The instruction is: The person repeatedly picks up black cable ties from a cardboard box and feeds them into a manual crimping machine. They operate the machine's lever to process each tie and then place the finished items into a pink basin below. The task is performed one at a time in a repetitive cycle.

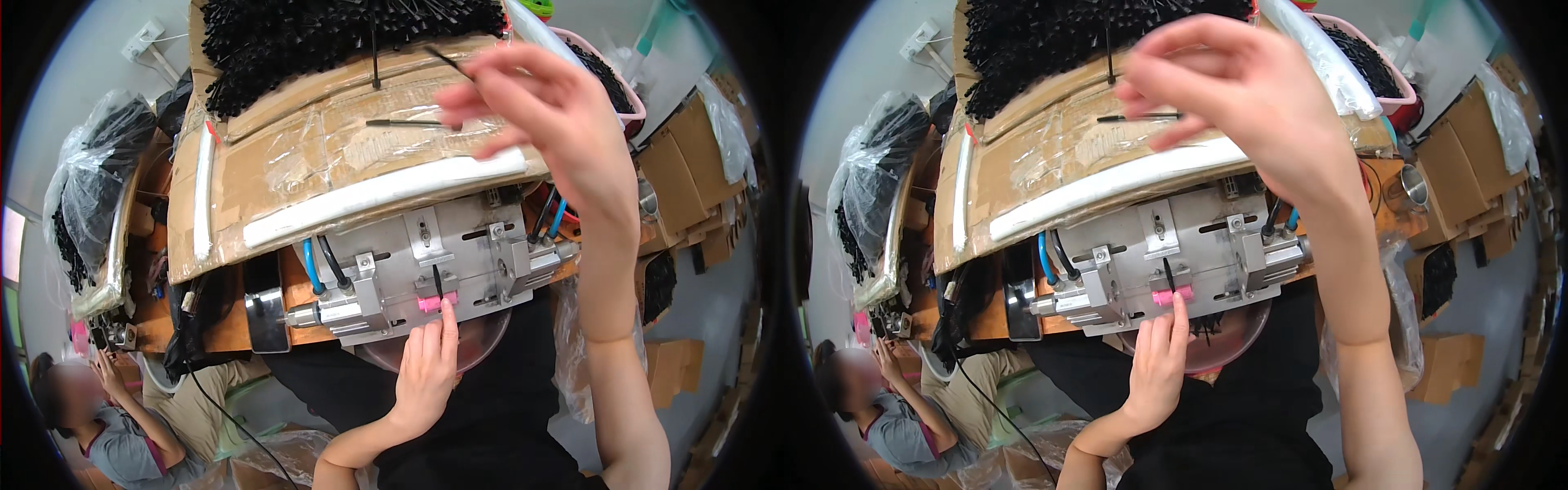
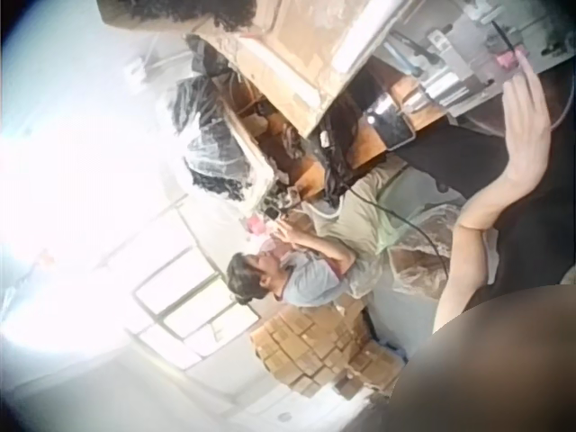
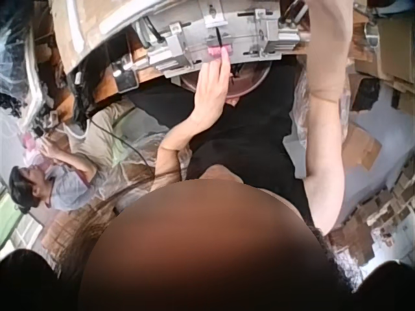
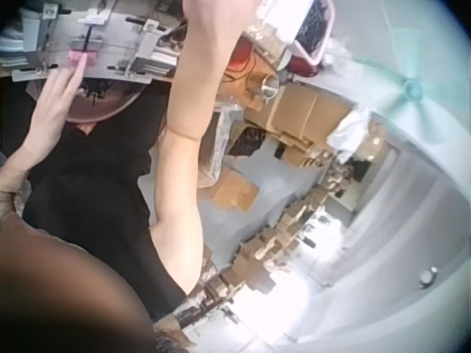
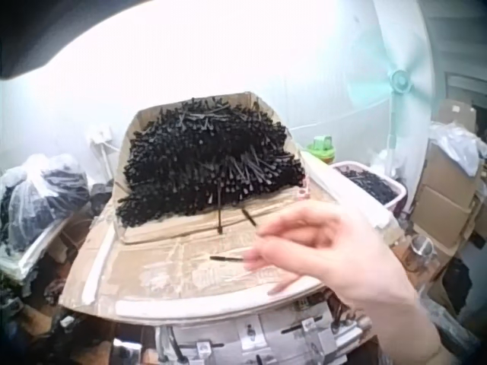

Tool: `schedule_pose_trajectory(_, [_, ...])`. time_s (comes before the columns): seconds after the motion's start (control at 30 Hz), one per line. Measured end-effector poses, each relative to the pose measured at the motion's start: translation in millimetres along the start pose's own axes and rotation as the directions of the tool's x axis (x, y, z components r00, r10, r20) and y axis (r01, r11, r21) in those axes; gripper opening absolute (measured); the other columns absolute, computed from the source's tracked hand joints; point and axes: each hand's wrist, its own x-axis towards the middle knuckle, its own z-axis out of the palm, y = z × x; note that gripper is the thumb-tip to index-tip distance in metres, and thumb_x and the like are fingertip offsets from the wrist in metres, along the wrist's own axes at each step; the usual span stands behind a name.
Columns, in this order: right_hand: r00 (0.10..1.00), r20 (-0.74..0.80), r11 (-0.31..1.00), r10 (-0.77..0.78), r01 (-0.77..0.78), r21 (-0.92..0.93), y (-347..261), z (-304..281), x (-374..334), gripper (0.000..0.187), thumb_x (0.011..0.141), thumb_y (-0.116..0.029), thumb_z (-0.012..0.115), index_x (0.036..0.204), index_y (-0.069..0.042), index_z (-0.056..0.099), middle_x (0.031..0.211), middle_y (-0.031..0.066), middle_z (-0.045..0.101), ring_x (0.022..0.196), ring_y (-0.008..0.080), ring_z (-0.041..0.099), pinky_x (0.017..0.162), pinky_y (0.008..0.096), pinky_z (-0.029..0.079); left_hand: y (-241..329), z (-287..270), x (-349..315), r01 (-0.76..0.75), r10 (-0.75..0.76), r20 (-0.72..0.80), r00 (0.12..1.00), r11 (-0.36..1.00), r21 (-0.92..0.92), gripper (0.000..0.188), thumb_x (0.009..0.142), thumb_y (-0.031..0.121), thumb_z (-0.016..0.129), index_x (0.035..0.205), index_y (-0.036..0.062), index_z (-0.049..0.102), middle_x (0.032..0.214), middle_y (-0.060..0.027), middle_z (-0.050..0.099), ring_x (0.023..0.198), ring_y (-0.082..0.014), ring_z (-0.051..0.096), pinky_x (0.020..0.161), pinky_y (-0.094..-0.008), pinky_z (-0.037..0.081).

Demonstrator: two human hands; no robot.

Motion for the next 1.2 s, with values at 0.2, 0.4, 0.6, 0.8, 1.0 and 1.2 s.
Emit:
schedule_pose_trajectory(0.2, [0.982, -0.167, 0.996, -0.091, 0.089, -0.021, 31, 6, -95, 0.020, 0.082, 0.007, 0.071, 0.100, 0.002, 0.062, 0.093, 0.0120, 0.068, 0.084, 0.0161, 0.066, 0.070, 0.0266, 0.054, -13, -2, 0, 0.019, -0.019, 0.027, 0.999, 1.000, -0.014, 0.074, 0.074, -0.006, 0.062, 0.143, -0.0117, 0.034, 0.103, -0.0141, 0.052, 0.092, -0.0268, 0.052, 0.085, -0.0341, 0.047])
schedule_pose_trajectory(0.4, [0.963, 0.105, 0.817, -0.248, 0.267, -0.511, 73, 38, -194, 0.057, 0.074, 0.003, 0.077, 0.126, 0.008, 0.054, 0.081, 0.0133, 0.061, 0.065, 0.0264, 0.059, 0.058, 0.0353, 0.049, -8, -22, -5, 0.101, -0.105, -0.022, 0.994, 0.985, -0.139, 0.077, 0.077, -0.007, 0.067, 0.146, -0.0060, 0.033, 0.110, -0.0164, 0.054, 0.097, -0.0312, 0.051, 0.086, -0.0380, 0.046])
schedule_pose_trajectory(0.6, [0.973, 0.192, 0.830, -0.130, 0.212, -0.515, 102, 60, -205, 0.061, 0.077, 0.001, 0.074, 0.132, 0.009, 0.050, 0.077, 0.0108, 0.057, 0.065, 0.0235, 0.057, 0.059, 0.0354, 0.048, -11, -38, -9, 0.162, -0.180, -0.085, 0.980, 0.970, -0.179, 0.075, 0.078, -0.008, 0.069, 0.146, -0.0023, 0.037, 0.108, -0.0153, 0.054, 0.094, -0.0290, 0.050, 0.085, -0.0377, 0.043])
schedule_pose_trajectory(0.8, [0.971, 0.227, 0.795, -0.078, 0.198, -0.574, 92, 58, -196, 0.061, 0.078, -0.003, 0.074, 0.133, 0.007, 0.051, 0.077, 0.0094, 0.058, 0.066, 0.0224, 0.057, 0.060, 0.0343, 0.050, -14, -44, -1, 0.125, -0.145, -0.076, 0.987, 0.967, -0.221, 0.072, 0.078, -0.006, 0.070, 0.144, -0.0009, 0.041, 0.106, -0.0146, 0.054, 0.093, -0.0292, 0.049, 0.084, -0.0373, 0.043])
schedule_pose_trajectory(1.0, [0.841, 0.300, 0.486, -0.450, 0.512, -0.708, 52, 7, -79, 0.049, 0.068, 0.001, 0.067, 0.118, -0.001, 0.065, 0.077, 0.0051, 0.063, 0.063, 0.0210, 0.060, 0.056, 0.0340, 0.051, -42, -76, 88, -0.090, 0.069, -0.262, 0.963, 0.994, -0.069, 0.052, 0.082, 0.002, 0.068, 0.132, -0.0011, 0.054, 0.101, -0.0160, 0.052, 0.094, -0.0327, 0.051, 0.083, -0.0418, 0.046])
schedule_pose_trajectory(1.2, [0.769, 0.604, 0.205, -0.210, 0.638, -0.742, 104, 9, 132, 0.034, 0.077, -0.007, 0.064, 0.111, -0.011, 0.066, 0.087, 0.0105, 0.070, 0.084, 0.0311, 0.069, 0.069, 0.0413, 0.055, -49, -71, 188, -0.090, 0.069, -0.185, 0.980, 0.990, -0.106, 0.021, 0.085, 0.013, 0.069, 0.097, -0.0019, 0.059, 0.096, -0.0205, 0.057, 0.092, -0.0382, 0.056, 0.082, -0.0437, 0.046])
